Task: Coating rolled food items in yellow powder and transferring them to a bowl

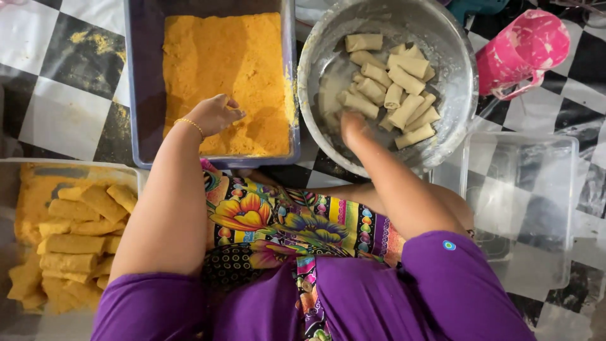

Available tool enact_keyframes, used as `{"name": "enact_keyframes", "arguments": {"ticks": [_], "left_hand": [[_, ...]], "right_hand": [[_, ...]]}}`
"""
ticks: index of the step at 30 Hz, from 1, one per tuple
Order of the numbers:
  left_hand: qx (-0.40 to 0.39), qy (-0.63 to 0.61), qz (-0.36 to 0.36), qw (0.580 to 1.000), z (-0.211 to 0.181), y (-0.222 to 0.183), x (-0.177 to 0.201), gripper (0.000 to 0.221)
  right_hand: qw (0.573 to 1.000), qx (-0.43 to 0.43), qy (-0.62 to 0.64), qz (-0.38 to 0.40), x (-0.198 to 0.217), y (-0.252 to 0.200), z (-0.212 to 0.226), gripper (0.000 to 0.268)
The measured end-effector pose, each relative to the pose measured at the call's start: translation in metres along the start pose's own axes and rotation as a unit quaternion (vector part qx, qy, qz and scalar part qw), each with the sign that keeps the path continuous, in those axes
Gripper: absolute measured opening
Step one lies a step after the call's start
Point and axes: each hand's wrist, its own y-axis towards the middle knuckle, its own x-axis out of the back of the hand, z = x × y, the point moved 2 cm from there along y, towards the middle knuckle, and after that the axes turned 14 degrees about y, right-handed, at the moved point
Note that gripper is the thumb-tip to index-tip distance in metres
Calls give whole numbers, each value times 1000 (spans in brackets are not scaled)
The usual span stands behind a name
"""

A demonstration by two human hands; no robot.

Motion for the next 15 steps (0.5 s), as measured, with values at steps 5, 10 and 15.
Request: {"name": "enact_keyframes", "arguments": {"ticks": [5, 10, 15], "left_hand": [[-3, 14, -11, 1000, -1, 1, -4, 46], [-42, 53, -80, 994, 20, 36, -31, 40], [-140, 146, -198, 959, -41, 22, -25, 45]], "right_hand": [[920, 213, 327, 32, 11, -57, 0, 42], [643, 65, 751, 138, 54, -100, 21, 18], [610, 111, 778, 99, 83, -128, 41, 20]]}}
